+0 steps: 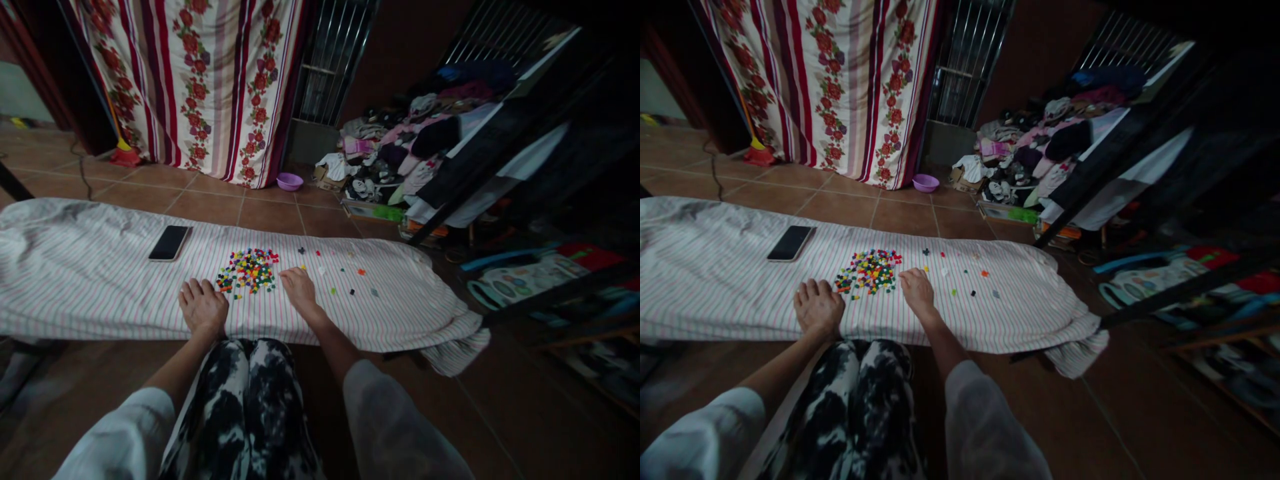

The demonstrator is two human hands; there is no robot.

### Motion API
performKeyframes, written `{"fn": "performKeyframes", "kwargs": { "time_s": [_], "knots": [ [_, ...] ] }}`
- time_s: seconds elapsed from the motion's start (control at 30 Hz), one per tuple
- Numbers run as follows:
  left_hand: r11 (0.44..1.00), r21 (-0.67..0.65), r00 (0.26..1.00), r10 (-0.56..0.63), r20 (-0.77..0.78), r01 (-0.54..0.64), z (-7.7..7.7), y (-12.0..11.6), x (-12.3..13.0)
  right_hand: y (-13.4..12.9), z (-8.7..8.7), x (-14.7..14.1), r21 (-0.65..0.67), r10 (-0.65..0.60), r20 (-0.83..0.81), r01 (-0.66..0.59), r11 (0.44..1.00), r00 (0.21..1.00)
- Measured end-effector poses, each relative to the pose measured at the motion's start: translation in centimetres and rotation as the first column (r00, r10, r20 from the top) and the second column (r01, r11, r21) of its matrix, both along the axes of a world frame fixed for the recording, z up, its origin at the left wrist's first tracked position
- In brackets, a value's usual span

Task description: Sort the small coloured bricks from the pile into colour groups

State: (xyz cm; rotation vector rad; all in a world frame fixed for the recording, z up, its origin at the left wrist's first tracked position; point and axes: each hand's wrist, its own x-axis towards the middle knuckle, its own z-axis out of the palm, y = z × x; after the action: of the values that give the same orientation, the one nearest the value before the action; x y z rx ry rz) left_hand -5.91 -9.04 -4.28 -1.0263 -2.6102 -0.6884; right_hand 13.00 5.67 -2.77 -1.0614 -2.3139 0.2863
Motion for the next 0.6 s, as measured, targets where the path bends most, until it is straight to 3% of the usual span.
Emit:
{"fn": "performKeyframes", "kwargs": {
  "time_s": [0.27, 0.6],
  "knots": [
    [1.000, -0.007, 0.999, 0.012, -0.038, -0.013, -0.2, 0.1, 0.0, 1.2, -0.3, -2.7, -0.065, -0.083, 0.169, 0.095, 0.993, 0.982],
    [1.000, -0.026, 0.996, 0.010, -0.089, -0.013, 0.3, -0.2, 0.4, 0.5, 2.0, -3.3, -0.218, -0.058, 0.286, 0.124, 0.968, 0.956]
  ]
}}
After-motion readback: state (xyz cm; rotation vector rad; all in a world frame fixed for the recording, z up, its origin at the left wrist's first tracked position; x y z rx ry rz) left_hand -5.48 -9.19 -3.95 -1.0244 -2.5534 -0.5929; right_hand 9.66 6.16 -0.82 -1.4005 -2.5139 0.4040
